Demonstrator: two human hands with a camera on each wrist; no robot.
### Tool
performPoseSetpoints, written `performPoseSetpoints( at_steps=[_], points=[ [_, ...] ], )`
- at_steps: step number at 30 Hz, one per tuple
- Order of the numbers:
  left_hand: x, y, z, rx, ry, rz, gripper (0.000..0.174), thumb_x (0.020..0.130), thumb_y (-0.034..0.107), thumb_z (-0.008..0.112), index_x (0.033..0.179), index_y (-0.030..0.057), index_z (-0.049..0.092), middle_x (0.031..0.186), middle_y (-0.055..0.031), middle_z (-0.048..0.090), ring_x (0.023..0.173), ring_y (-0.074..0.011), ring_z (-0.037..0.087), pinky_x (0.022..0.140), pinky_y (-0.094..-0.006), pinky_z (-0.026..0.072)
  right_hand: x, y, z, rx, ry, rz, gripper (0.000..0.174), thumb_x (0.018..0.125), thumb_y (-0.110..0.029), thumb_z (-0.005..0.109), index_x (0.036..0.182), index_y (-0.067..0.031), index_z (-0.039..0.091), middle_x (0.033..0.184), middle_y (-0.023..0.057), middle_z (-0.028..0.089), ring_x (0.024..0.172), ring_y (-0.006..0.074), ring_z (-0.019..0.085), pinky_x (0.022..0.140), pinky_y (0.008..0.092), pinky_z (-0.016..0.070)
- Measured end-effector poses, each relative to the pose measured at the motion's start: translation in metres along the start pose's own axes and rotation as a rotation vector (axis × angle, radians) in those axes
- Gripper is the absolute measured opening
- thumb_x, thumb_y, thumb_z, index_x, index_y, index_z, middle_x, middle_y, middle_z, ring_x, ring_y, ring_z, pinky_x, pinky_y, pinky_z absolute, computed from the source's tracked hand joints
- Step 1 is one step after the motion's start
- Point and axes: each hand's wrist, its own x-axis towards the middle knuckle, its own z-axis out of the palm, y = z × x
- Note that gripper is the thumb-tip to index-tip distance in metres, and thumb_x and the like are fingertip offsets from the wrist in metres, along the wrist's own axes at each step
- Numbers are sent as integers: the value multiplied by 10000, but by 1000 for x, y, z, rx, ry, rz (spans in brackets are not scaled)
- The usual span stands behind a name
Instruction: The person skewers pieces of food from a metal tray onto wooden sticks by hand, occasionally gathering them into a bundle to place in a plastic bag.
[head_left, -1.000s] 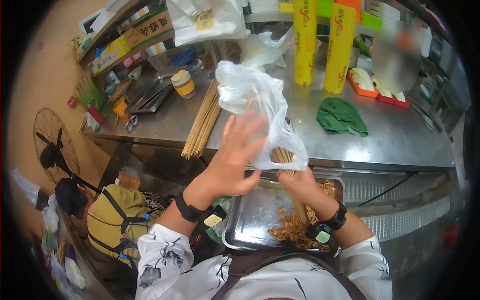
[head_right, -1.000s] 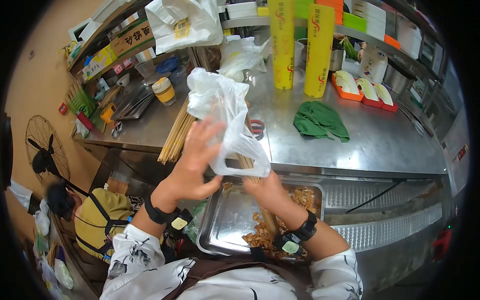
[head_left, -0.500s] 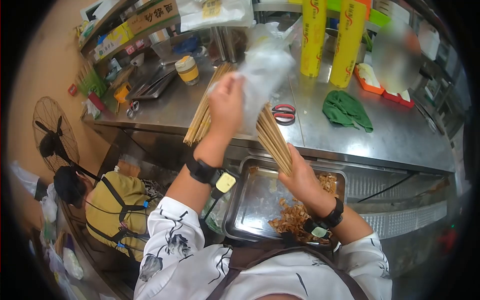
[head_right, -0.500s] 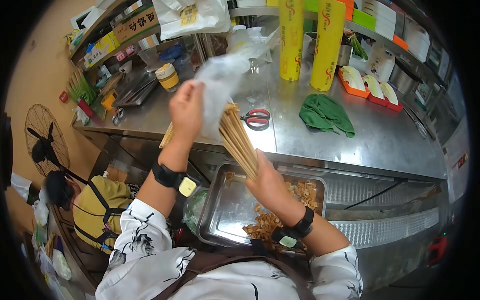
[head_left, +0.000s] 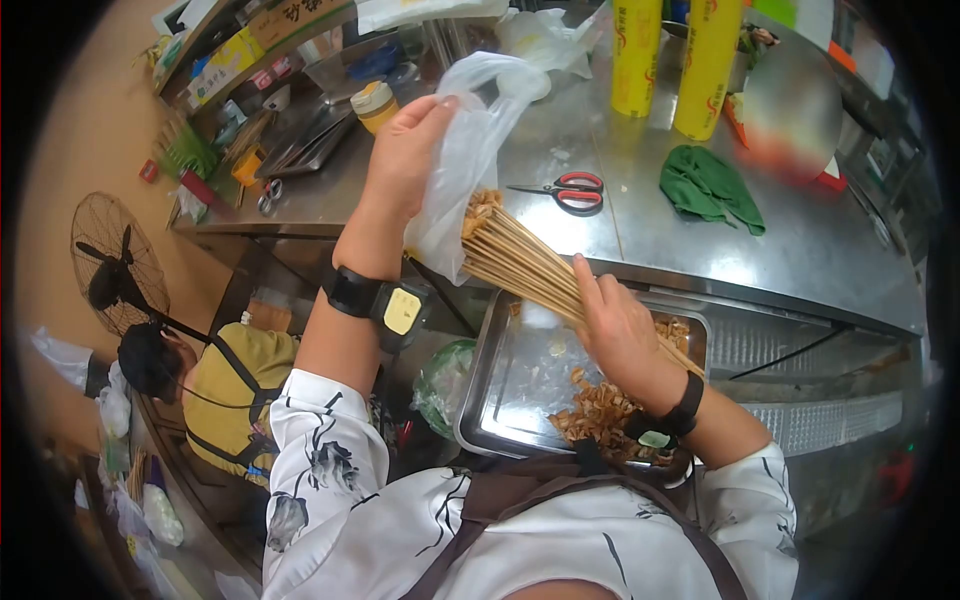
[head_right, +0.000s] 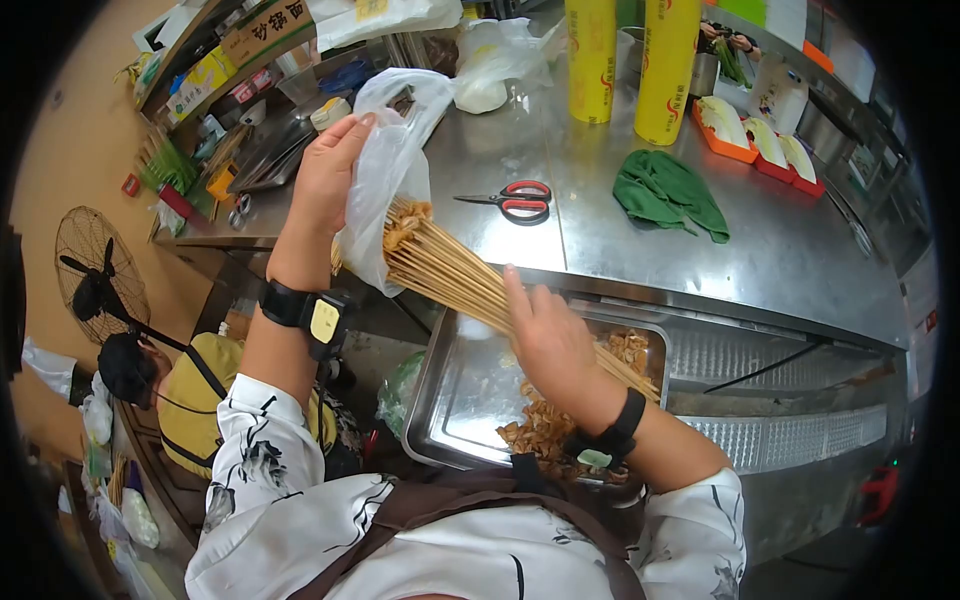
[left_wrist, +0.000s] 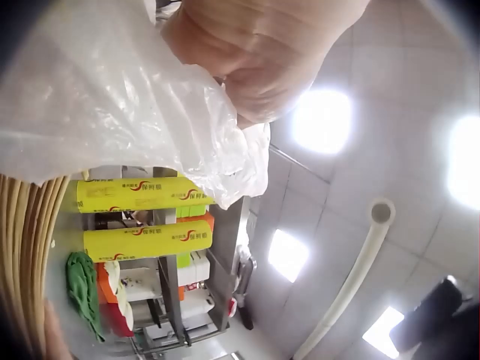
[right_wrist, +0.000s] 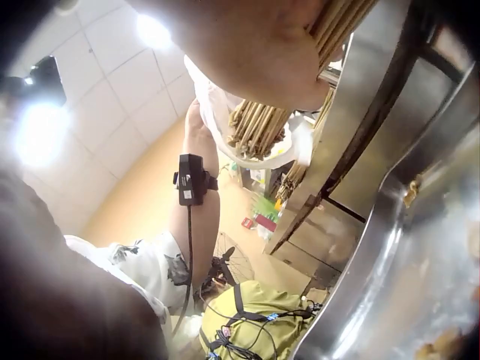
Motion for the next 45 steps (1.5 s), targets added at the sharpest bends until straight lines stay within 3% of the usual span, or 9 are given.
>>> performPoseSetpoints(
  at_steps=[6, 8, 13, 17, 27, 31, 33, 38, 45],
  points=[
    [-57, 26, 47, 430, -280, 257, 162, 887, 96, 539, 964, 1, 646, 933, -39, 658, 842, -109, 599, 773, -247, 480, 17, 20, -1, 63, -111, 139, 610, 712, -75, 618, 1278, -14, 399, 871, 161, 540, 752, 328, 580, 638, 420, 482],
    [-65, 12, 49, 724, -574, 581, 215, 876, 50, 503, 1049, 9, 623, 1005, -87, 663, 949, -190, 624, 992, -365, 384, 23, 22, -7, 134, -235, 223, 570, 730, -95, 622, 1255, -4, 419, 910, 183, 566, 794, 350, 591, 671, 427, 485],
    [-92, -18, 45, 916, -852, 725, 264, 815, 127, 573, 1061, 43, 618, 1156, -91, 596, 1147, -254, 520, 1058, -491, 255, 29, 14, -15, 824, -91, 327, 551, 761, -209, 661, 1200, 41, 439, 1024, 241, 599, 910, 312, 614, 781, 360, 477],
    [-88, -17, 36, 307, 241, 754, 709, 727, 100, 661, 1342, 6, 321, 1355, -205, 369, 1272, -302, 352, 1060, -418, 238, 34, 0, -27, 853, -162, 500, 523, 773, -204, 623, 1198, 40, 443, 995, 188, 613, 881, 250, 609, 775, 346, 470],
    [-64, -70, 10, -241, 11, -55, 596, 880, 221, 610, 1328, 0, 284, 1264, -103, 430, 1141, -192, 437, 934, -321, 384, 46, -9, -26, 1390, -214, 531, 390, 789, -186, 612, 1096, 27, 499, 810, 86, 601, 609, 160, 576, 561, 279, 461],
    [-52, -69, 15, -419, 205, 182, 653, 848, 170, 637, 1352, 12, 252, 1286, -119, 408, 1111, -204, 467, 874, -350, 430, 40, 5, -24, 1781, -267, 466, 304, 814, -157, 619, 1056, -1, 520, 756, 36, 573, 582, 123, 537, 529, 251, 438],
    [-45, -62, 21, 208, 290, 415, 762, 809, 111, 651, 1396, 58, 169, 1346, -134, 343, 1133, -218, 457, 839, -383, 450, 33, 5, -28, 1734, -274, 442, 341, 822, -127, 632, 1115, 2, 514, 837, 57, 589, 685, 139, 586, 605, 263, 503],
    [-23, -61, 18, 410, 234, 228, 179, 796, 94, 593, 934, 0, 657, 697, -57, 654, 684, -131, 623, 655, -273, 484, 26, 9, -24, 1715, -245, 350, 564, 792, -161, 676, 1270, 19, 435, 948, 112, 604, 733, 162, 601, 614, 266, 517],
    [-48, -101, -27, 485, 465, 49, 202, 799, 141, 492, 765, 8, 640, 606, -113, 616, 567, -209, 621, 544, -328, 468, 30, 11, -49, 1983, -295, 278, 595, 817, -253, 633, 1284, 9, 373, 802, 82, 505, 566, 122, 471, 430, 241, 385]
  ],
)
